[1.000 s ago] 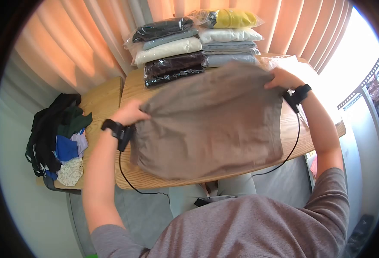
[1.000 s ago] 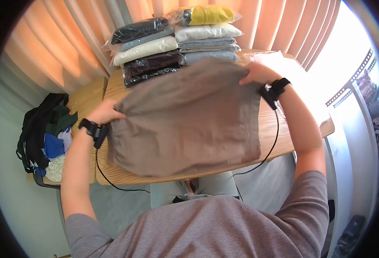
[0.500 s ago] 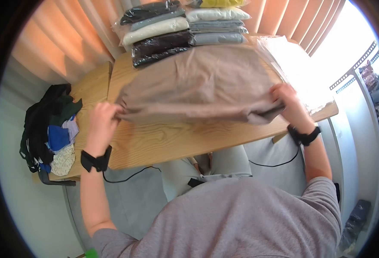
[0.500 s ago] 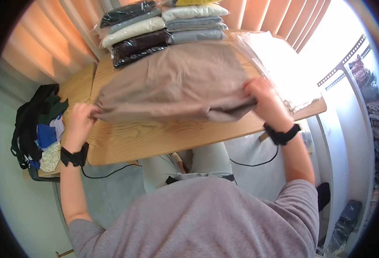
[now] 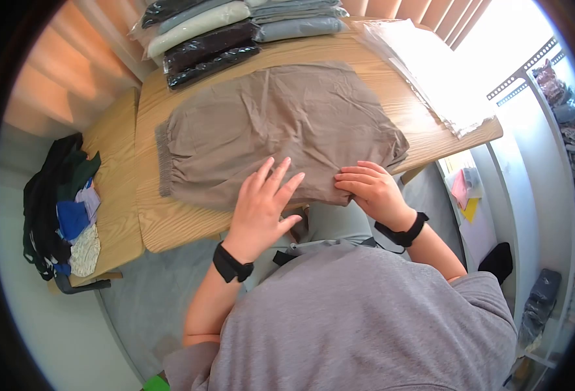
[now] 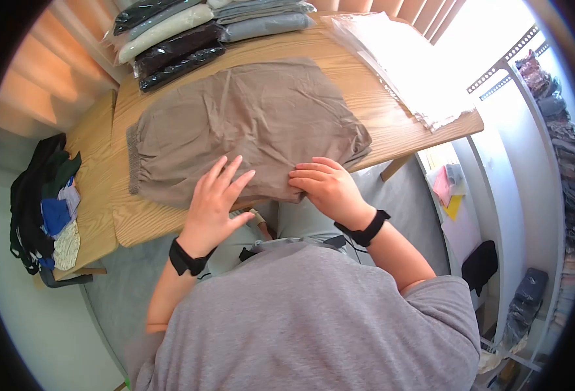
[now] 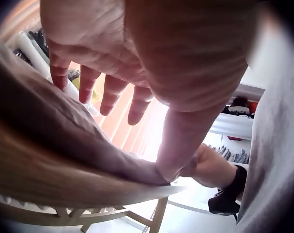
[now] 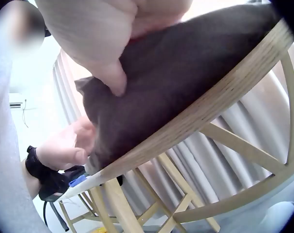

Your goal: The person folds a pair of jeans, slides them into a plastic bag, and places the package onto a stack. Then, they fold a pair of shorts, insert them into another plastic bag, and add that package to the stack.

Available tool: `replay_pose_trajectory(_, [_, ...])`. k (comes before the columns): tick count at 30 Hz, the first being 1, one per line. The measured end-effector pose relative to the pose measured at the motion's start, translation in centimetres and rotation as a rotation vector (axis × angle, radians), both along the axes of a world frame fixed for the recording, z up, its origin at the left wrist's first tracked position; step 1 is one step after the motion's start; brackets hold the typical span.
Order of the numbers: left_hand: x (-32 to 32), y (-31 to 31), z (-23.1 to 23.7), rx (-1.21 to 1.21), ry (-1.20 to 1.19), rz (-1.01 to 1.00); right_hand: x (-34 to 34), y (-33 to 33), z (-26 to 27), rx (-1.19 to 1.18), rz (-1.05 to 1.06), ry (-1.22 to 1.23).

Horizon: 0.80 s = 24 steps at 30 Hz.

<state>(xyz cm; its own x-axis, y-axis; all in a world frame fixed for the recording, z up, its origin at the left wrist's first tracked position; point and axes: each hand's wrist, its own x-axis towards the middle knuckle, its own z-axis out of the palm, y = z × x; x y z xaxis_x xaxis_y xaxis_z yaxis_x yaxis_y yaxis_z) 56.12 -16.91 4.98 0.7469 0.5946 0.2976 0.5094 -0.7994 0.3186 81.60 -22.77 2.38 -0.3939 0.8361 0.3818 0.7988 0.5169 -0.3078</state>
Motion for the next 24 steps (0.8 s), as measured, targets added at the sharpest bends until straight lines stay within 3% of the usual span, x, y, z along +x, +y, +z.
replay_pose_trajectory(3, [1.9,-0.5,-1.4,-0.054,0.008,0.06,-0.2,-0.2,0.2,0.195,0.002,0.078])
replay_pose_trajectory(7, [1.6,0.1,-3.2,0.002,0.125,0.1,0.8,-0.6,0.3,0.162,0.062,0.069])
replay_pose_trajectory(13, [-1.7,-0.1,-2.7,-0.049,0.055,0.163,6.6,-1.5,0.8,-0.058,-0.218,-0.041])
replay_pose_trajectory(18, [-5.2,1.1,-2.9,-0.047,0.035,0.212,10.2,-0.7,-0.1,-0.157,-0.192,0.163])
replay_pose_trajectory(21, [-5.9,1.6,-2.8,-0.202,-0.047,0.241,11.2,0.3,-0.4,-0.229,-0.183,0.314])
replay_pose_trajectory(23, [-5.5,2.3,-1.3,-0.337,-0.078,0.303,11.4,1.3,-0.4,-0.48,-0.453,0.474])
replay_pose_trajectory(24, [-5.5,2.4,-0.4,-0.334,-0.074,0.311,10.8,1.7,0.5,-0.421,-0.396,0.482])
